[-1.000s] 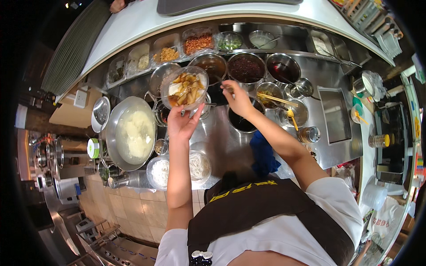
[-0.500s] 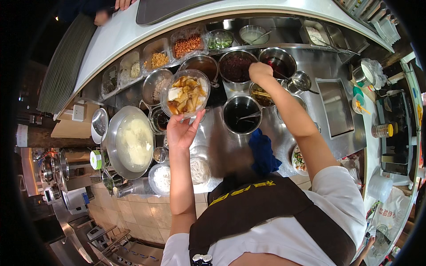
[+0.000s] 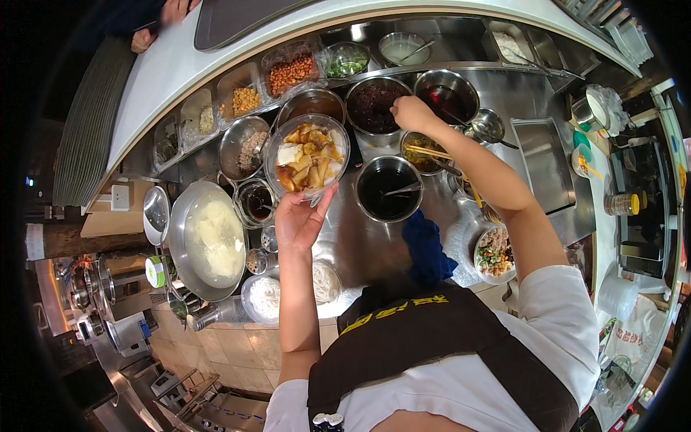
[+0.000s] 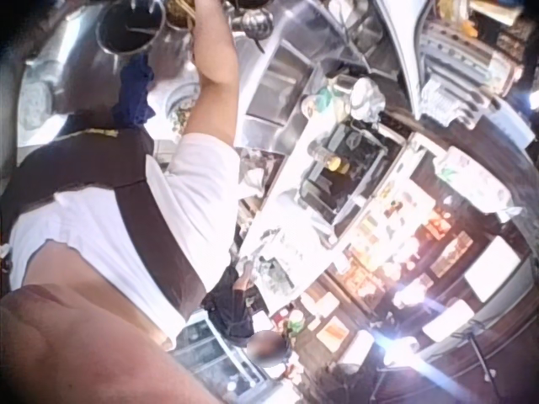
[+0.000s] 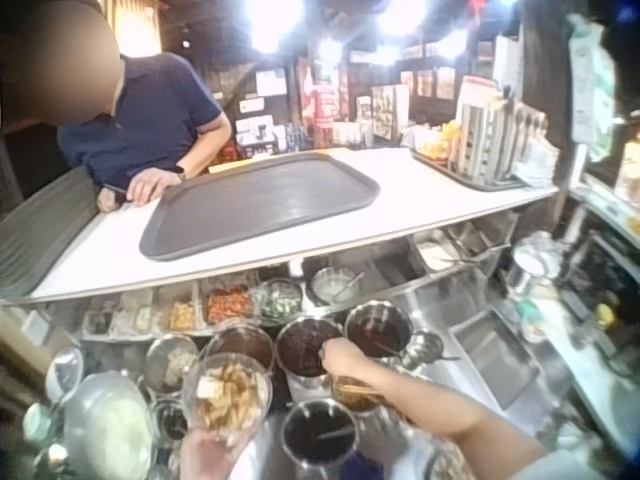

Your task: The person assembles multiple noodle dishes in a commercial kitchen. They add noodles, sauces, and various toppings from containers into bowls, then hand the finished bowls to customers.

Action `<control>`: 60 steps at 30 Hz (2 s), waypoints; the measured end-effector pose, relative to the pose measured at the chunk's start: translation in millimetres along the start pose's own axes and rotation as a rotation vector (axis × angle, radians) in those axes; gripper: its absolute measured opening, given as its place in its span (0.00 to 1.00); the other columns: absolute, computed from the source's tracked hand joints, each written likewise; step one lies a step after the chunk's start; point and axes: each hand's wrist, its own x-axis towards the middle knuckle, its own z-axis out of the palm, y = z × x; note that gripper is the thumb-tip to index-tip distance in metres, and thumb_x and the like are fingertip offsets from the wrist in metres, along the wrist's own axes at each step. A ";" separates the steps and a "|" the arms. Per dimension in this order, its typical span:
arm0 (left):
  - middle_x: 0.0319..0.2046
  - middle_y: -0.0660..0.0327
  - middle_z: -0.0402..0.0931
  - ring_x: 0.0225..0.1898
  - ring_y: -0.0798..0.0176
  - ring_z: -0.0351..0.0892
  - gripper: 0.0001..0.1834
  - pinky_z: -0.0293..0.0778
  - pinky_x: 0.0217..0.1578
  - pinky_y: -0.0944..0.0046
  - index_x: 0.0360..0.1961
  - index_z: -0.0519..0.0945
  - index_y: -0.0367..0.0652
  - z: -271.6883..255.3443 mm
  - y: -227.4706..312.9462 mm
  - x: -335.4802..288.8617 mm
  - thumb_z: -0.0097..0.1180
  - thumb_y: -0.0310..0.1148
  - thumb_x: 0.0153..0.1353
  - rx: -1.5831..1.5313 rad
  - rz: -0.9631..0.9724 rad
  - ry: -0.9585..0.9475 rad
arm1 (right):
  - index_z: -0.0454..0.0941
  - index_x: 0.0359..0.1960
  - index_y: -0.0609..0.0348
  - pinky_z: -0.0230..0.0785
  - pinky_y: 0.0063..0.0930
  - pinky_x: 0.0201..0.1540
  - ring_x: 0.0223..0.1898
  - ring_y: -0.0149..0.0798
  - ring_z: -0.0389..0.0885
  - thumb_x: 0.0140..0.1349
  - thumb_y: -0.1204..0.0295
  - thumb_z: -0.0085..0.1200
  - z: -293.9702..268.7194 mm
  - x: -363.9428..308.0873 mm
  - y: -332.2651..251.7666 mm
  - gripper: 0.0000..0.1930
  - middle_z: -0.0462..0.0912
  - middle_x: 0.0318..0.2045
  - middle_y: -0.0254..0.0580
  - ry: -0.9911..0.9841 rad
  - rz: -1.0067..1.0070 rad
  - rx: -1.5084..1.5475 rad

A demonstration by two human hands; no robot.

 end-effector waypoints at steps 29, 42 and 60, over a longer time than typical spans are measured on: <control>0.48 0.55 0.59 0.51 0.47 0.62 0.26 0.64 0.52 0.45 0.49 0.62 0.37 18.5 -12.8 29.9 0.45 0.18 0.43 -0.084 -0.013 0.065 | 0.72 0.26 0.64 0.40 0.22 0.09 0.06 0.25 0.51 0.57 0.70 0.42 -25.3 -44.7 50.2 0.10 0.60 0.08 0.28 -0.056 0.565 1.242; 0.45 0.54 0.59 0.48 0.47 0.63 0.22 0.65 0.52 0.46 0.46 0.61 0.34 39.2 -48.7 69.3 0.45 0.18 0.46 -0.086 0.147 0.077 | 0.74 0.25 0.64 0.60 0.29 0.17 0.13 0.36 0.70 0.56 0.70 0.45 -82.8 -89.5 -22.0 0.09 0.70 0.11 0.44 0.559 -0.106 0.504; 0.46 0.54 0.58 0.50 0.43 0.61 0.24 0.66 0.52 0.46 0.47 0.60 0.34 44.4 -50.9 74.2 0.43 0.18 0.45 -0.088 0.169 -0.003 | 0.68 0.27 0.61 0.62 0.24 0.17 0.14 0.33 0.70 0.50 0.74 0.51 -74.2 -124.4 -61.4 0.06 0.68 0.11 0.34 0.789 -0.557 -0.352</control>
